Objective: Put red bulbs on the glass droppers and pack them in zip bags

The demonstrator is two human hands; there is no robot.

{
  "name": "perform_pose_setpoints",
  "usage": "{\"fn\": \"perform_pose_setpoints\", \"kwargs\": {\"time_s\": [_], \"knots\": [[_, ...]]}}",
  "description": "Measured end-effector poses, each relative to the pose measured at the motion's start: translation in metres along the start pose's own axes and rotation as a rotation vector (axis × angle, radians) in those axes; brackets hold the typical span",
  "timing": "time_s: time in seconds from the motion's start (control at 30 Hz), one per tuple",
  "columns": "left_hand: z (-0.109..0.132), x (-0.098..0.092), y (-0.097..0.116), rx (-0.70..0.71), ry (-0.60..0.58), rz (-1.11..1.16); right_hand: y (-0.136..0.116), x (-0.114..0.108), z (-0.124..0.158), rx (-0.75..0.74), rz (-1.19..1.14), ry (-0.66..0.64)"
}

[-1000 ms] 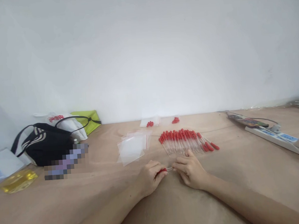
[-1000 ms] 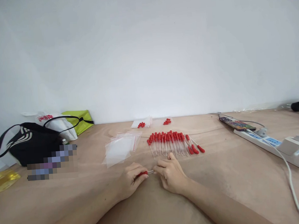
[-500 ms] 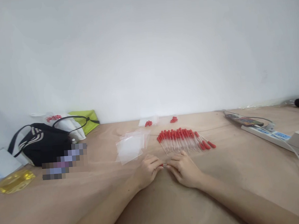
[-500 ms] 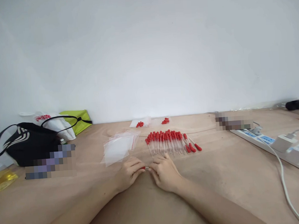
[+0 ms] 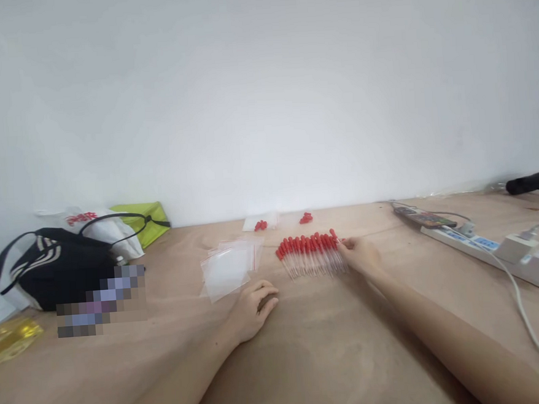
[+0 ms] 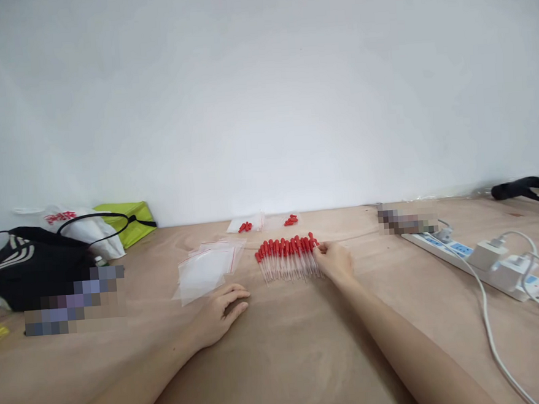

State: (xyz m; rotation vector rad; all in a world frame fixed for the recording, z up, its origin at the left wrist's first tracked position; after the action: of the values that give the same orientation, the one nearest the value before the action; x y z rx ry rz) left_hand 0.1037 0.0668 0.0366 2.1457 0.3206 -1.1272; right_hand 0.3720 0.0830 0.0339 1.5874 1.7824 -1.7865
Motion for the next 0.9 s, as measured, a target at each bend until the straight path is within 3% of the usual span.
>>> {"fn": "perform_pose_setpoints", "kwargs": {"time_s": [0.33,0.43,0.57,0.63,0.73,0.8,0.9], "knots": [[0.003,0.0,-0.001,0.003,0.012,-0.04,-0.024,0.021,-0.002,-0.034,0.143,0.052],[0.004,-0.018,-0.011,-0.036,0.145,-0.196,-0.031,0.014,0.01,-0.169,0.149,0.122],[0.014,-0.059,-0.045,-0.219,0.353,-0.487,-0.046,0.002,0.052,-0.506,0.084,0.171],[0.02,-0.066,-0.068,-0.338,0.313,-0.538,-0.052,0.0,0.078,-0.678,0.06,0.139],[0.027,-0.06,-0.093,-0.448,0.169,-0.498,-0.054,-0.003,0.104,-0.806,0.028,0.079],[0.029,-0.058,-0.099,-0.469,0.145,-0.474,-0.054,-0.003,0.11,-0.827,0.009,0.043],[0.03,-0.067,-0.097,-0.493,0.209,-0.459,-0.053,-0.002,0.107,-0.81,-0.021,0.016]]}}
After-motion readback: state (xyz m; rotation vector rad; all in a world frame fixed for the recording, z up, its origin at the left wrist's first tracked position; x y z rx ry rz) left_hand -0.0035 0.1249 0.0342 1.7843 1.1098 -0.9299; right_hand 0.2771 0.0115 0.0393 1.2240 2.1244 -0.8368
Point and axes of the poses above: each hand's wrist, its own z-axis away from the middle knuckle, its own x-axis out of the palm, y = z × x, the point moved 10 cm from there along -z, towards the middle knuckle, and after that the axes turned 3 degrees about y, right-handed, at the moved point
